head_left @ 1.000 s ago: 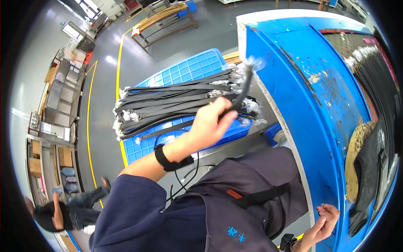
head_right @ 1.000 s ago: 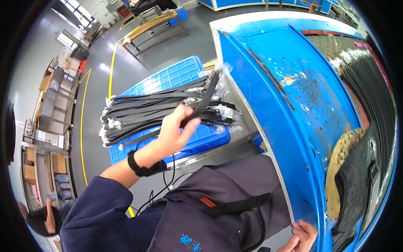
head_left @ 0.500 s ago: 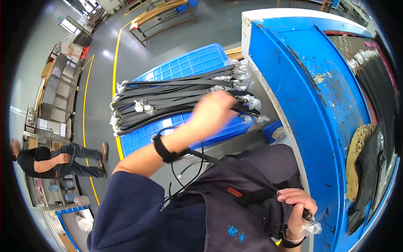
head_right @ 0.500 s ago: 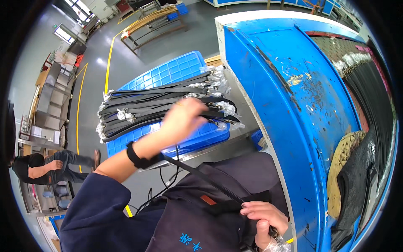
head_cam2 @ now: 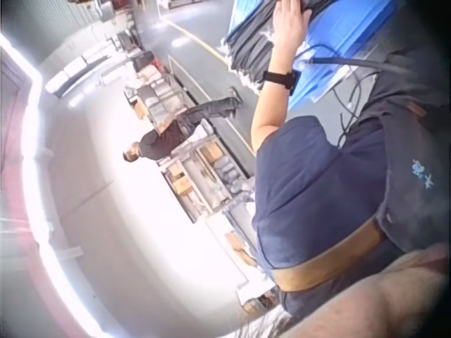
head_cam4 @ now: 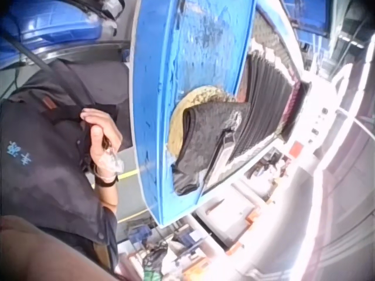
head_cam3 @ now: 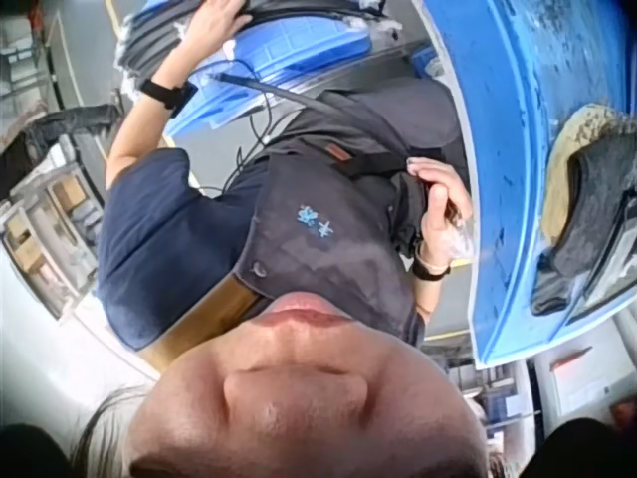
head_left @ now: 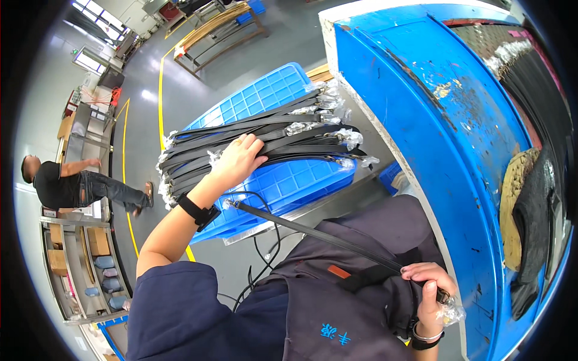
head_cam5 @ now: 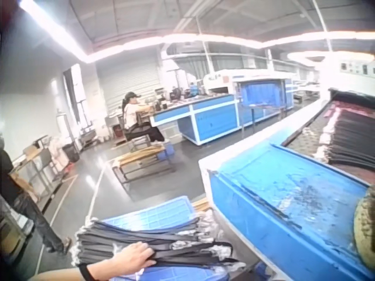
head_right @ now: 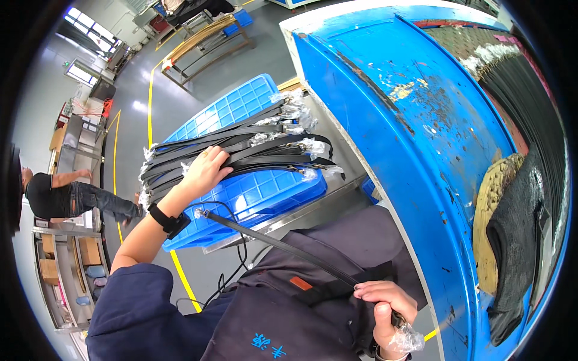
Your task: The person attaches a metal clasp to black straps using a handheld crimping tool. They repeatedly pick up a strap, insert the clasp, and crimp it to secure the connection, then place the finished strap onto a blue bin.
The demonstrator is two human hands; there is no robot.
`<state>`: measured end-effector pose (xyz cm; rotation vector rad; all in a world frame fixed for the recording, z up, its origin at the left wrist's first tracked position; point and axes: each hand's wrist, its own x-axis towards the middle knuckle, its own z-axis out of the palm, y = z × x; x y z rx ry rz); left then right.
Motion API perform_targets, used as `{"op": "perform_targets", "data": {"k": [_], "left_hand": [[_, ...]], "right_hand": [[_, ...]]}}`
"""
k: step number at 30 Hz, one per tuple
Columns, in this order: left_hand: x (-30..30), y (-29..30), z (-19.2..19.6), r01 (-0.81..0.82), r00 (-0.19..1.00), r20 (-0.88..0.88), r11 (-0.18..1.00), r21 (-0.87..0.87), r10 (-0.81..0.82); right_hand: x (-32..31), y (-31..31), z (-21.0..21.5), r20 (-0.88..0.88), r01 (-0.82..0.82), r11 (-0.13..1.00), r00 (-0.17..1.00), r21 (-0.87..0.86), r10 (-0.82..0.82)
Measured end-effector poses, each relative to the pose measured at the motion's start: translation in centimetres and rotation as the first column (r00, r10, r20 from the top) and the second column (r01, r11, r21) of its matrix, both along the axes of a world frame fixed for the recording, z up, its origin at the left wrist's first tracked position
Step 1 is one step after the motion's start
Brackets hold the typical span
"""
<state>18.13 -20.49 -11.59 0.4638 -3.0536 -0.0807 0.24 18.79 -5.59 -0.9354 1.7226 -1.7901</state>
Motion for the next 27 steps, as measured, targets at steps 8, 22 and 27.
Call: {"op": "perform_targets", "data": {"k": [8,22,27], "left_hand": [[-1.0,0.5,0.4,0.077,0.995,-0.068,0.997,0.006,-0.076],[-10.2,7.4,12.0,0.084,0.906,-0.424,0.977,0.194,0.007],[-9.7,6.6,16.3,0.074,0.781,-0.612,0.992,-0.105,-0.123]], "right_hand": [[-0.2,0.5,-0.1,-0.02,-0.046,0.999,0.999,0.029,0.046],[0.4,1.6,-0.7,-0.002,-0.004,1.0,1.0,0.017,0.004],[0.5,2.0,-1.0,0.006,0.006,1.0,1.0,0.016,-0.006]]}}
